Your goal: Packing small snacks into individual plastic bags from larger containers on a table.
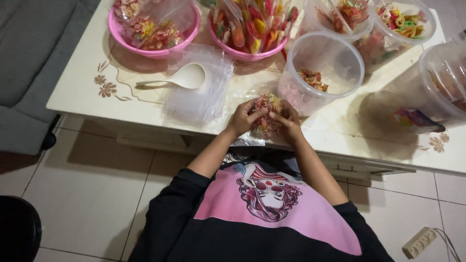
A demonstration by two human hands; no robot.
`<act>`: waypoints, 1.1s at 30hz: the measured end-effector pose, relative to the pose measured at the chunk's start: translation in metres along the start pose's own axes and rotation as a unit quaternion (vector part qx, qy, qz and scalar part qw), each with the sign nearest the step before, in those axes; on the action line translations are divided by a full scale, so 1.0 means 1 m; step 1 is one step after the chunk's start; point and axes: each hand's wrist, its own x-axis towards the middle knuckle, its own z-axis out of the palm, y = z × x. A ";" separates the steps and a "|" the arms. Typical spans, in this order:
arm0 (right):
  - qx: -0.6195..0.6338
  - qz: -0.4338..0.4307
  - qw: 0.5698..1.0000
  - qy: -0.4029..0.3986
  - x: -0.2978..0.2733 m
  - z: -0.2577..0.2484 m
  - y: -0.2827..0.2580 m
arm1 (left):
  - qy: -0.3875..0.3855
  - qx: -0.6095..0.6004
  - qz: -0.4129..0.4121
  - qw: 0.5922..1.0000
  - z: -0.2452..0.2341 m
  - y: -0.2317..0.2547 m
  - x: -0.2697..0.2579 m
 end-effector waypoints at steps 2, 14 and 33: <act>0.006 0.001 1.000 0.011 0.005 -0.013 0.011 | -0.006 -0.040 -0.012 0.999 0.001 0.000 0.001; -0.025 0.002 0.999 0.030 -0.001 -0.001 -0.001 | 0.024 -0.027 0.019 0.999 -0.002 0.001 0.000; 0.017 -0.029 0.998 0.057 0.002 0.016 -0.007 | -0.010 0.013 -0.004 1.000 0.004 0.004 -0.002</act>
